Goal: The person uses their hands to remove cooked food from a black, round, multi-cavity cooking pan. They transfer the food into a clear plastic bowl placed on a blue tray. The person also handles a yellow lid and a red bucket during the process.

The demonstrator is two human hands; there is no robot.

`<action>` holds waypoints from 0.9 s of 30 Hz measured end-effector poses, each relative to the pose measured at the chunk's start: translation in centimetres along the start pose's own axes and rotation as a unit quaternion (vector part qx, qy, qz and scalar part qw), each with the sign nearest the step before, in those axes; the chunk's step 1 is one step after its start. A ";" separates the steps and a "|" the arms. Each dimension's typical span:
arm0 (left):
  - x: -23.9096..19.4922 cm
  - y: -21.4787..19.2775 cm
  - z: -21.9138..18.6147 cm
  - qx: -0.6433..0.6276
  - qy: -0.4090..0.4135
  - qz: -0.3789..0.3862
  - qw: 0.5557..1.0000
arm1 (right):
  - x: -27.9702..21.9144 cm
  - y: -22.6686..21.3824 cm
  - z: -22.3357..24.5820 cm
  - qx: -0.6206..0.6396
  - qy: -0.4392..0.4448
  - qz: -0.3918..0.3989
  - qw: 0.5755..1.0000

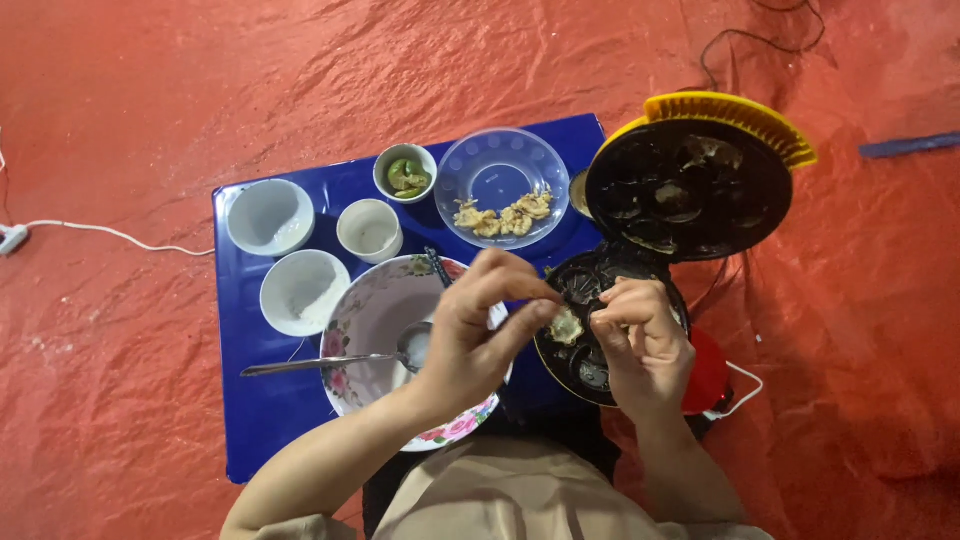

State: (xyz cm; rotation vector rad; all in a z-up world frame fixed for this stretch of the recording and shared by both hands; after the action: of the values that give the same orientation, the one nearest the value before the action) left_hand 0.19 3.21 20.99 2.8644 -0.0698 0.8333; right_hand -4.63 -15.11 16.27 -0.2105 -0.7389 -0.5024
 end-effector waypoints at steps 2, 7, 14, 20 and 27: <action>-0.1 -0.4 -0.3 0.016 0.018 0.020 1.000 | -0.8 -0.7 -1.6 -0.022 0.004 0.025 0.999; -3.5 2.8 -1.3 0.170 0.220 0.082 0.957 | -3.0 -2.2 -6.6 -0.067 0.163 0.049 0.983; -8.4 8.7 6.9 0.341 0.197 0.363 0.845 | -7.0 -3.2 -8.0 0.301 0.549 -0.018 0.780; -9.0 11.7 3.6 0.191 0.175 0.294 0.920 | -5.5 -5.1 -7.7 0.379 0.475 -0.025 0.794; -8.4 6.9 10.9 0.356 0.028 0.393 0.847 | -1.8 -11.7 -3.9 0.260 0.206 0.008 0.943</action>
State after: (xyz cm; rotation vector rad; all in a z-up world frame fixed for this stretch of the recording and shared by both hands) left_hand -1.73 -5.33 8.40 3.4940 -1.2527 1.2820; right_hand -9.44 -25.91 12.32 0.3755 -0.4360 -0.3057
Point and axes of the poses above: each hand's wrist, its own x-axis towards the middle knuckle, its own y-axis out of the palm, z = x × y, the point moved 10 cm from there along x, towards the middle knuckle, and after that the axes turned 13 degrees about -z, right-handed, at the moved point
